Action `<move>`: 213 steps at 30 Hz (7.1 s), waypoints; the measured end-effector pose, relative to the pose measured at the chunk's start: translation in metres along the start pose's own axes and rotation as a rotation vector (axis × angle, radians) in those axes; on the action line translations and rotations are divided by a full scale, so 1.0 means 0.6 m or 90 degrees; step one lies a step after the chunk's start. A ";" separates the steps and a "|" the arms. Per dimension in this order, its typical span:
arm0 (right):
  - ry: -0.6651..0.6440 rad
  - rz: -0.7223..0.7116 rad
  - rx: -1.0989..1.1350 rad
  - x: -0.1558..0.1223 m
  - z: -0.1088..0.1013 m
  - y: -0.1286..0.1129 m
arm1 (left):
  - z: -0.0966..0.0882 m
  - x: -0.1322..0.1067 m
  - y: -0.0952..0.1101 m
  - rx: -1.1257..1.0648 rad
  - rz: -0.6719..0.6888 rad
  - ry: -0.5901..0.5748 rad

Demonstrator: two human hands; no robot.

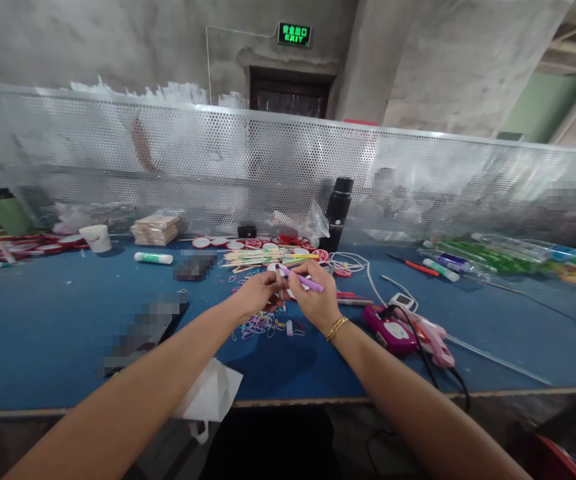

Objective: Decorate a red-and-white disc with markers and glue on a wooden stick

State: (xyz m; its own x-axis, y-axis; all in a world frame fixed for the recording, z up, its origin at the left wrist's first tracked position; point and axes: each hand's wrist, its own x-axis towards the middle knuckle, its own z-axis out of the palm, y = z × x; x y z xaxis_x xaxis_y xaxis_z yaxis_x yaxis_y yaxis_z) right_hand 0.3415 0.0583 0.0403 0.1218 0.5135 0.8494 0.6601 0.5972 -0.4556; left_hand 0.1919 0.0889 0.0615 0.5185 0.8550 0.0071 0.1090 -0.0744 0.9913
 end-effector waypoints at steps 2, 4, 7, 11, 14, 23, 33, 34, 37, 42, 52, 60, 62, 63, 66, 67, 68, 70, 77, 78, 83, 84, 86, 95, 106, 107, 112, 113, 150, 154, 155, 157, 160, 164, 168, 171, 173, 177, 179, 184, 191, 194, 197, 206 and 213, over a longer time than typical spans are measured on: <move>0.008 0.010 0.002 0.001 -0.001 0.001 | 0.000 0.001 0.000 0.002 0.001 0.001; 0.009 0.007 0.010 0.001 -0.001 0.000 | 0.000 0.001 0.000 0.003 0.000 -0.001; -0.003 -0.009 0.021 0.001 -0.001 -0.001 | 0.000 0.000 0.001 0.004 -0.003 0.000; 0.004 0.005 0.013 0.001 0.000 0.002 | 0.000 0.001 -0.001 -0.003 -0.006 0.005; 0.016 0.010 0.009 0.002 -0.002 0.002 | -0.001 0.003 -0.003 -0.006 -0.017 0.012; 0.002 -0.019 0.011 0.002 -0.002 -0.001 | 0.000 0.002 -0.004 -0.008 -0.008 -0.007; -0.001 0.004 0.013 0.002 0.000 0.002 | -0.001 0.002 -0.006 -0.014 0.005 -0.019; -0.002 0.005 0.014 0.002 0.000 0.002 | -0.001 0.003 -0.007 -0.013 0.006 -0.019; -0.005 0.006 0.021 0.002 -0.001 0.002 | -0.002 0.003 -0.009 -0.010 0.010 -0.024; -0.005 0.010 0.022 0.003 -0.002 0.000 | -0.001 0.002 -0.009 -0.005 0.003 -0.029; 0.004 -0.005 0.020 0.004 -0.004 -0.002 | -0.001 0.002 -0.008 -0.002 0.001 -0.034; 0.007 0.004 0.014 0.003 -0.004 -0.004 | 0.000 -0.001 -0.003 0.004 0.002 -0.029; 0.007 0.005 0.017 0.003 -0.004 -0.004 | 0.001 -0.003 -0.002 -0.003 -0.001 -0.031; 0.007 0.005 0.018 0.004 -0.004 -0.004 | 0.001 -0.004 -0.002 -0.003 -0.002 -0.031; 0.006 0.008 0.019 0.004 -0.003 -0.003 | 0.001 -0.003 -0.003 0.001 0.004 -0.034; 0.005 0.009 0.020 0.004 -0.003 -0.002 | 0.001 -0.003 -0.003 0.002 0.008 -0.035; 0.004 0.011 0.020 0.003 -0.002 -0.002 | 0.001 -0.003 -0.004 0.003 0.009 -0.035; 0.002 0.013 0.022 0.002 -0.002 -0.001 | 0.002 -0.002 -0.005 0.008 0.007 -0.035; -0.005 0.011 0.027 0.001 -0.002 -0.003 | 0.003 -0.001 -0.006 0.015 -0.002 -0.035; -0.006 0.012 0.026 0.001 -0.003 -0.004 | 0.002 0.000 -0.006 0.012 -0.002 -0.037; -0.012 0.001 0.015 0.002 -0.002 -0.006 | 0.001 0.001 -0.006 0.011 -0.005 -0.041; -0.012 -0.001 0.014 0.002 -0.002 -0.006 | 0.002 0.001 -0.006 0.014 -0.006 -0.038; -0.012 -0.002 0.012 0.001 -0.002 -0.005 | 0.003 0.001 -0.004 0.019 -0.009 -0.031; -0.013 -0.003 0.009 0.001 0.000 -0.004 | 0.003 -0.001 -0.003 0.036 -0.006 -0.021; -0.011 -0.013 0.009 0.000 -0.001 -0.006 | 0.002 0.000 -0.004 0.033 0.003 -0.022; -0.012 -0.012 0.007 0.000 -0.001 -0.006 | 0.002 0.000 -0.004 0.035 0.002 -0.021; -0.008 0.001 0.003 0.001 -0.001 -0.007 | 0.002 0.000 -0.004 0.032 0.001 -0.025; -0.007 0.002 0.002 0.001 -0.001 -0.007 | 0.002 0.000 -0.004 0.028 0.001 -0.023; -0.004 -0.003 0.012 0.001 -0.002 -0.004 | 0.003 -0.003 0.001 0.025 -0.004 -0.024; -0.002 -0.009 0.014 0.001 -0.002 -0.005 | 0.002 -0.003 0.001 0.030 -0.007 -0.023; -0.005 -0.012 0.013 0.001 -0.002 -0.006 | 0.002 -0.003 0.001 0.031 -0.007 -0.024; -0.011 -0.014 0.012 0.001 -0.002 -0.007 | 0.002 -0.004 0.001 0.032 -0.004 -0.030; -0.013 -0.001 0.016 0.002 -0.002 -0.006 | 0.001 -0.004 0.001 0.025 0.002 -0.036; -0.007 0.009 0.026 0.002 -0.002 -0.004 | 0.001 -0.003 -0.001 0.016 -0.005 -0.036; -0.015 0.002 0.013 0.002 -0.001 -0.005 | 0.002 -0.001 -0.001 0.033 -0.010 -0.025; -0.014 0.004 0.017 0.001 -0.001 -0.005 | 0.002 -0.001 -0.001 0.040 -0.006 -0.026; -0.008 0.009 0.025 0.002 -0.001 -0.004 | 0.002 -0.001 -0.001 0.036 -0.005 -0.027; -0.006 0.015 0.029 0.002 -0.001 -0.003 | 0.001 -0.001 -0.002 0.019 -0.007 -0.033; -0.014 0.006 0.024 0.001 -0.001 -0.001 | 0.001 0.000 -0.003 0.020 -0.005 -0.035; 0.004 0.005 0.020 0.002 -0.001 0.000 | 0.001 0.001 -0.006 0.039 0.003 -0.036; 0.012 0.015 0.030 0.003 -0.002 0.004 | -0.001 0.000 -0.006 0.033 0.007 -0.037; 0.010 0.012 0.076 0.002 0.000 0.012 | -0.001 -0.001 -0.003 0.047 -0.006 -0.033; -0.033 0.018 0.091 0.002 0.001 0.020 | -0.002 -0.002 0.000 0.061 -0.019 -0.029; -0.062 0.002 0.008 0.003 0.003 0.028 | -0.007 0.001 -0.005 0.064 -0.001 -0.035; -0.015 0.042 0.116 0.005 0.003 0.032 | -0.013 0.005 -0.007 0.059 -0.005 -0.026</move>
State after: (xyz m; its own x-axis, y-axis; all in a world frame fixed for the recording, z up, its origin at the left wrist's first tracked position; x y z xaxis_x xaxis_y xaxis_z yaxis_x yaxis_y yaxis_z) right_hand 0.3530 0.0725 0.0334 0.1425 0.5682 0.8105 0.5051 0.6624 -0.5532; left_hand 0.1866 0.0958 0.0584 0.5508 0.8346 -0.0075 0.1903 -0.1169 0.9747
